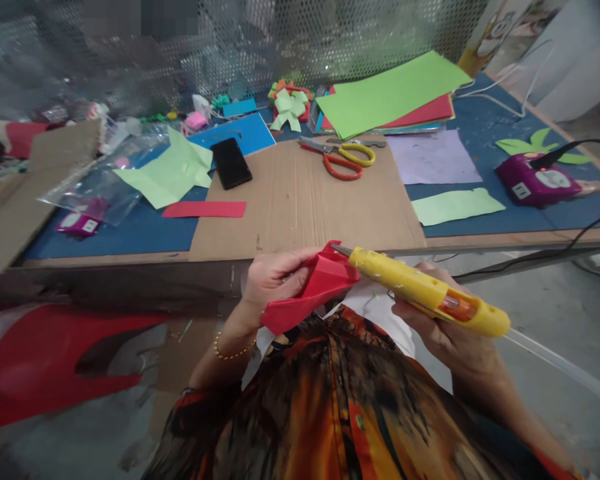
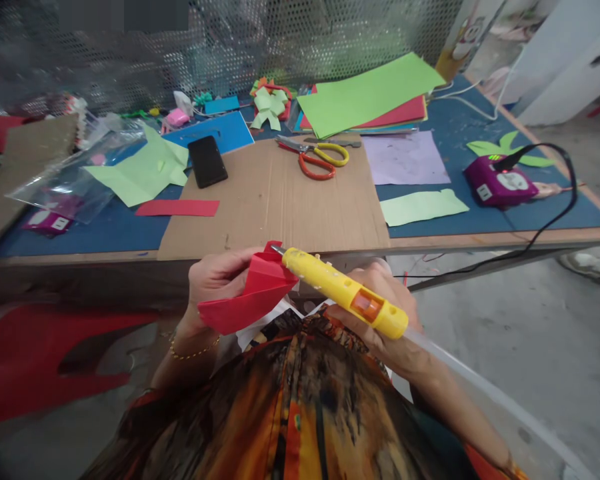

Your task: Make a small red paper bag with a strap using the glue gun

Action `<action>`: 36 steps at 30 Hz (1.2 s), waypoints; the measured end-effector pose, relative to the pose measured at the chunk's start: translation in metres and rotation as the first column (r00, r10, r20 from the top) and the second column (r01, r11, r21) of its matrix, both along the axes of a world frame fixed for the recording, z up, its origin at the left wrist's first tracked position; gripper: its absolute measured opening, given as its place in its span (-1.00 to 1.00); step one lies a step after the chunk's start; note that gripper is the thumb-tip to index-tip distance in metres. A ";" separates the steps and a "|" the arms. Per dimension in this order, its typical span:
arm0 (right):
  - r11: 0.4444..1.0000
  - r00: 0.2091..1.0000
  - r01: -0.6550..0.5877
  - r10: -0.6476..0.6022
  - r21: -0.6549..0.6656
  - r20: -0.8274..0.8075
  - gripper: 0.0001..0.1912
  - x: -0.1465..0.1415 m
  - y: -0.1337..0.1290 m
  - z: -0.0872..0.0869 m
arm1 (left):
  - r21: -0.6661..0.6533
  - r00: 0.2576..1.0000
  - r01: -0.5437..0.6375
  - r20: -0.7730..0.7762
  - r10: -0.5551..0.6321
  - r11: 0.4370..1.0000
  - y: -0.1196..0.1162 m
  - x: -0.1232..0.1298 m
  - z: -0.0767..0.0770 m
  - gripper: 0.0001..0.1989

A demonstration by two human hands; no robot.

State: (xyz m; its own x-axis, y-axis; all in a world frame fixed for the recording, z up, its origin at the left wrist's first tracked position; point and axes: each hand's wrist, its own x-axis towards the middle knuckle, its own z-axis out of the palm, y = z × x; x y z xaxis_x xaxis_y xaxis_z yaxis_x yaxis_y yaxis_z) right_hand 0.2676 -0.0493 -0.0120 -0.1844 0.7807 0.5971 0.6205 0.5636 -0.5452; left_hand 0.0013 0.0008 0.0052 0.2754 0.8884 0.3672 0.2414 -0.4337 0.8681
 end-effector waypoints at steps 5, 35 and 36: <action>1.000 1.000 -0.001 0.000 -0.016 -0.027 -0.66 0.001 0.000 -0.001 | 0.018 1.000 0.007 0.007 -0.007 1.000 -0.001 -0.002 -0.001 -0.76; 0.999 0.999 -0.030 0.030 -0.032 0.020 -0.80 0.007 -0.002 0.011 | 0.023 1.000 -0.026 0.015 0.026 0.999 -0.001 0.002 -0.005 -0.75; 0.999 1.000 -0.026 0.027 -0.042 0.008 -0.79 0.007 -0.002 0.011 | 0.018 1.000 -0.016 0.017 0.016 1.000 -0.001 0.001 -0.005 -0.75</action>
